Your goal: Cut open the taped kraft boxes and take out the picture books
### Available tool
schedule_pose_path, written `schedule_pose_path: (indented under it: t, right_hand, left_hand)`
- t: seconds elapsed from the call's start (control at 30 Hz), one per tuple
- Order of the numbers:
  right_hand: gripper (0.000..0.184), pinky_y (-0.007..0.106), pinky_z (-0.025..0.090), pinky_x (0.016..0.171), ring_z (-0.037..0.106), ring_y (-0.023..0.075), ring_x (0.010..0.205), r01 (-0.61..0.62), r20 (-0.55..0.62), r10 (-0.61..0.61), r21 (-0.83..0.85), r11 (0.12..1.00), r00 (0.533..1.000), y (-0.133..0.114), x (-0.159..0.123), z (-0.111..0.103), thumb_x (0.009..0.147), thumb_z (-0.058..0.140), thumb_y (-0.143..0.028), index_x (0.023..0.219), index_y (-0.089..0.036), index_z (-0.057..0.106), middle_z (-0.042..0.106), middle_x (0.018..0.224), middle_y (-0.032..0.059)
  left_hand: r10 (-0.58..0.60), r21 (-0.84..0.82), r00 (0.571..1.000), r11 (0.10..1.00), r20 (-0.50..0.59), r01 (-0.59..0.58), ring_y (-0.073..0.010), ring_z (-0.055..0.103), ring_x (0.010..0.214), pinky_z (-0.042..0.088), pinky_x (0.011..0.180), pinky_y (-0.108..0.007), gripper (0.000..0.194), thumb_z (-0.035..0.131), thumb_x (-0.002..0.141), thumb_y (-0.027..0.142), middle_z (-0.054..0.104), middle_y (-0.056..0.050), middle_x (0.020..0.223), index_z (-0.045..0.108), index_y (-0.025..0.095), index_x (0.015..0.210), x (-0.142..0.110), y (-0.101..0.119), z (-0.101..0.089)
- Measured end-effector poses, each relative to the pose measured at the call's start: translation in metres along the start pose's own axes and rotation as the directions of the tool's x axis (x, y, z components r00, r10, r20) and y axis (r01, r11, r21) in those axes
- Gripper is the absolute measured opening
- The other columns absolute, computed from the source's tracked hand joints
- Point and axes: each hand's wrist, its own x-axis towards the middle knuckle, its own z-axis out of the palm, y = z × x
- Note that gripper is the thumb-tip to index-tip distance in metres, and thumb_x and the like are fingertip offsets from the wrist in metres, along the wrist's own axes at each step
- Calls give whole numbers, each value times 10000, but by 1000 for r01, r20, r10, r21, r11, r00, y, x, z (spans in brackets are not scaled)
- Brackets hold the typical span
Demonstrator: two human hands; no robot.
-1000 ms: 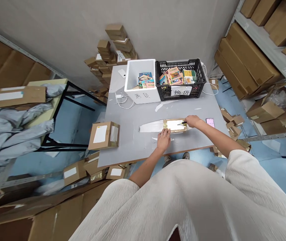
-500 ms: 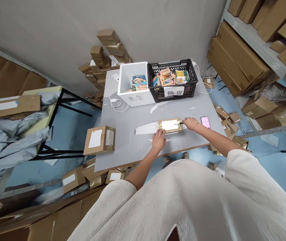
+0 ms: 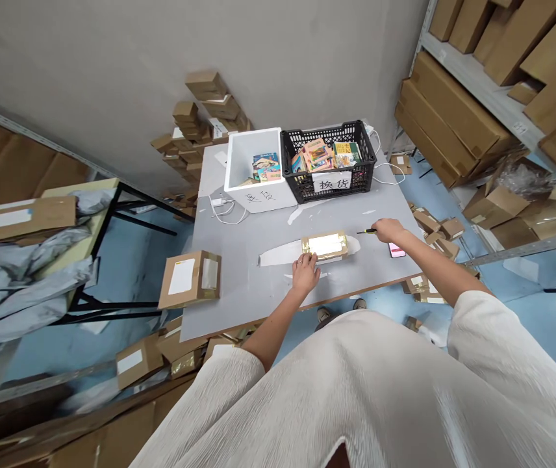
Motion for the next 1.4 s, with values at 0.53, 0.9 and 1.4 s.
schedule_pose_path:
  t: [0.53, 0.9, 1.4]
  right_hand:
    - [342, 253, 471, 745, 708, 210, 889, 11, -9, -8, 508, 861, 1000, -7, -17, 59, 1057, 567, -383, 1241, -203, 792, 819, 976, 58]
    - [341, 255, 460, 783, 727, 223, 991, 128, -28, -126, 355, 926, 992, -7, 19, 55, 1054, 610, -415, 1287, -251, 797, 825, 1164, 62]
    - [287, 284, 497, 793, 712, 208, 868, 205, 215, -277, 305, 930, 937, -17, 68, 34, 1014, 565, -379, 1072, -231, 804, 799, 976, 65]
  left_hand:
    - [94, -5, 963, 995, 253, -96, -356, 545, 1405, 345, 1168, -468, 506, 731, 976, 444, 643, -173, 1433, 556, 216, 1393, 95, 44, -24]
    - [82, -2, 975, 996, 204, -84, -346, 476, 1444, 359, 1160, -457, 521, 825, 909, 386, 550, -147, 1484, 574, 250, 1345, 91, 43, -17]
    - [72, -26, 983, 997, 167, -69, -331, 522, 1422, 321, 1197, -445, 514, 819, 934, 340, 572, -144, 1473, 555, 251, 1366, 78, 43, -13]
